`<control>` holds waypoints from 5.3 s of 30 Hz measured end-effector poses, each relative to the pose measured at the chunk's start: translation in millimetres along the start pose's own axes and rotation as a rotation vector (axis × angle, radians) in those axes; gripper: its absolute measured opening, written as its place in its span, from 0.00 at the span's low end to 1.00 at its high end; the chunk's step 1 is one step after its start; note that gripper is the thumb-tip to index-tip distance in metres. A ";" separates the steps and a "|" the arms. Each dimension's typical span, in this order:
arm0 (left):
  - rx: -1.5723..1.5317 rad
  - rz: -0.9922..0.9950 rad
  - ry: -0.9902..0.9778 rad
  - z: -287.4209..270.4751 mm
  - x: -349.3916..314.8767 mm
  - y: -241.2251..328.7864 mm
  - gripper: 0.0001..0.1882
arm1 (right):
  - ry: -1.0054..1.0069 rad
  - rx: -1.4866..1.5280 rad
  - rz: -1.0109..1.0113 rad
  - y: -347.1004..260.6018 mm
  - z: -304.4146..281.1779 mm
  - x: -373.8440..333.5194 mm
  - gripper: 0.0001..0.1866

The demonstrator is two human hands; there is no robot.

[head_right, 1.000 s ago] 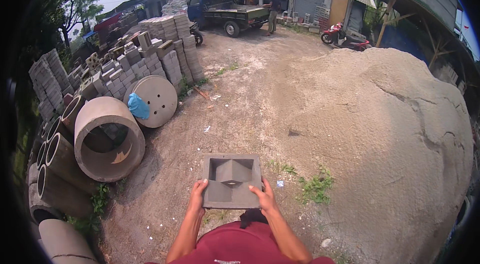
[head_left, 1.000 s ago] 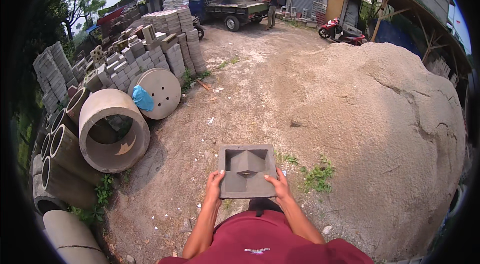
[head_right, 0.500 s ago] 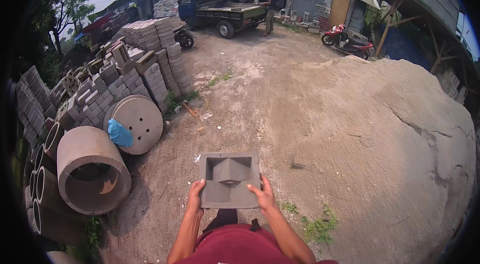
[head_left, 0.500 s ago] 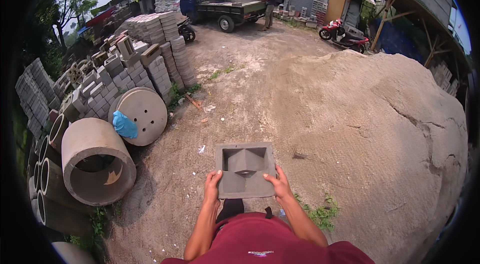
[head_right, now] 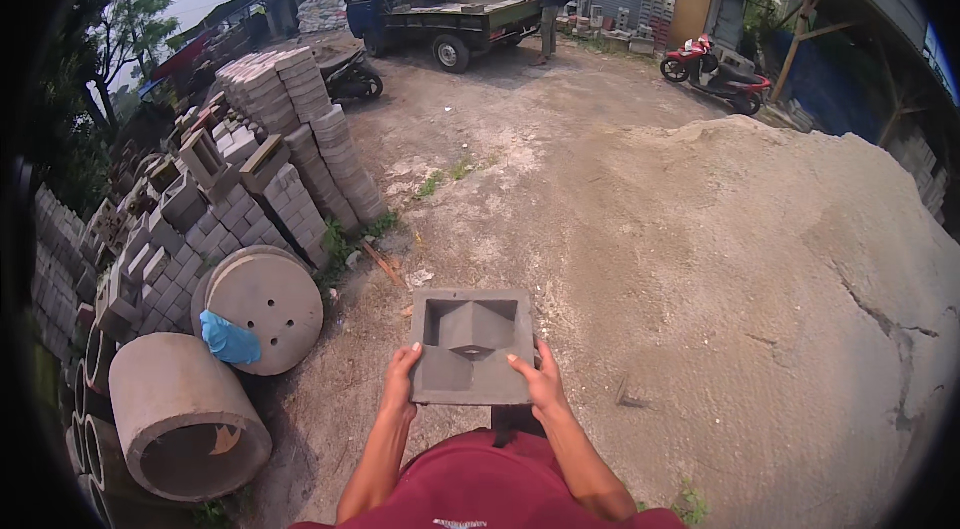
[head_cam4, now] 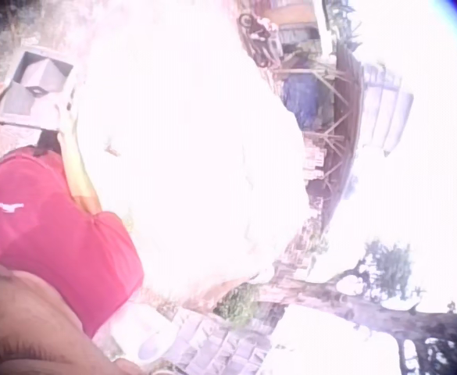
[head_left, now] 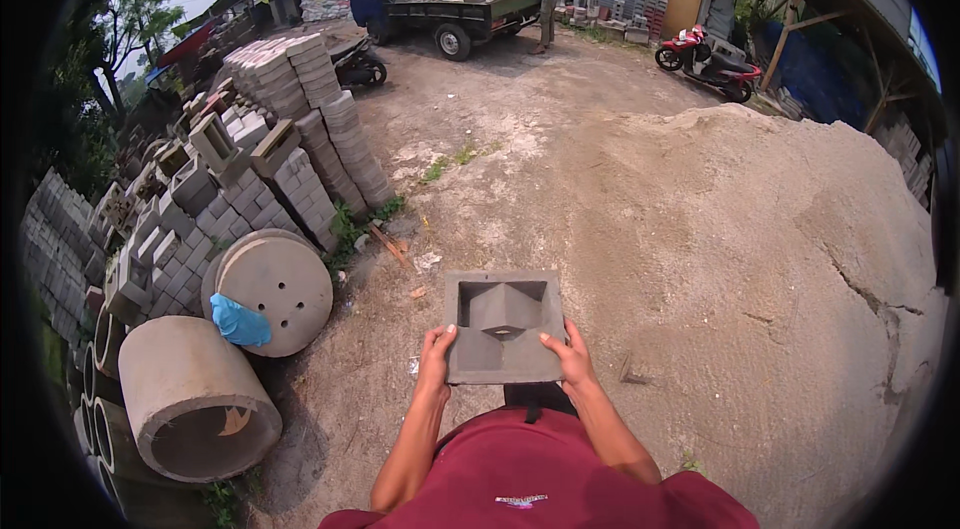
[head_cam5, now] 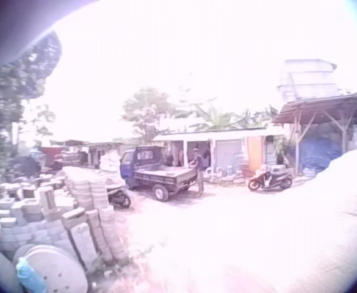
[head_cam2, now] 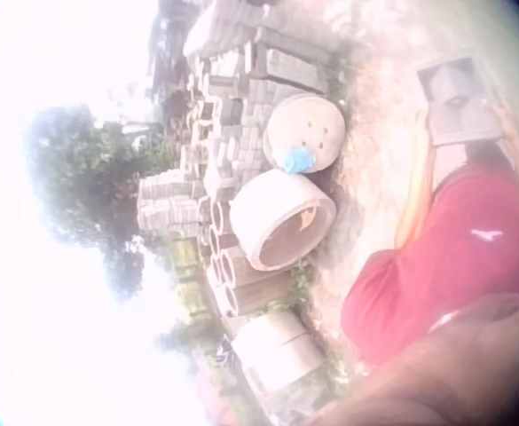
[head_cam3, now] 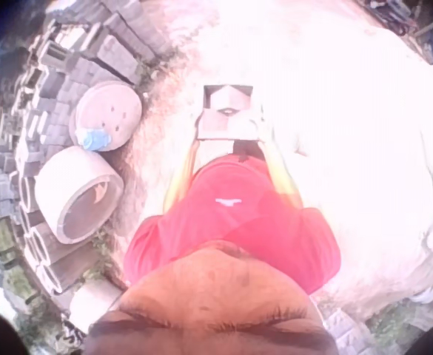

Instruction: The person lifts concrete blocks from a stack and places them into the back of a truck.

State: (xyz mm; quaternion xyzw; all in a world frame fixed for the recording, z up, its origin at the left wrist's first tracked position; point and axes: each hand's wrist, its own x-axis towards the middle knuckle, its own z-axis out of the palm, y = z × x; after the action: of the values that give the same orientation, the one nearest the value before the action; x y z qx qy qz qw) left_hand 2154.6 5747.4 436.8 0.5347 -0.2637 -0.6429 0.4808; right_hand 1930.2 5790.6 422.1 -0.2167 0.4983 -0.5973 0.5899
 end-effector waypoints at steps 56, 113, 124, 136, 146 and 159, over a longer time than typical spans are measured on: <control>0.048 -0.053 -0.096 751.0 1496.0 323.4 0.15 | 0.110 0.023 -0.035 -452.1 16.3 1609.7 0.38; -0.101 -0.004 0.143 1359.4 2724.6 532.9 0.19 | -0.178 -0.074 0.121 -797.9 5.8 3033.8 0.36; -0.301 0.096 0.336 1427.4 2893.0 576.7 0.21 | -0.392 -0.185 0.173 -854.3 59.3 3262.5 0.36; -0.311 0.167 0.360 1447.2 3051.8 665.6 0.20 | -0.460 -0.230 0.129 -877.0 143.9 3438.2 0.32; -0.257 0.148 0.290 1441.1 3203.7 737.6 0.18 | -0.406 -0.212 0.029 -894.7 221.9 3563.2 0.31; 0.004 0.359 0.281 1444.5 3294.9 806.4 0.21 | -0.365 0.146 0.038 -884.9 266.6 3676.6 0.36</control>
State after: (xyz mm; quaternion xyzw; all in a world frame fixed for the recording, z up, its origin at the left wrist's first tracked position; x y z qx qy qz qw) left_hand 1179.1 2206.7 112.5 0.5644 -0.2861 -0.4657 0.6186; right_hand 951.4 2144.7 74.6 -0.2686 0.3425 -0.5711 0.6960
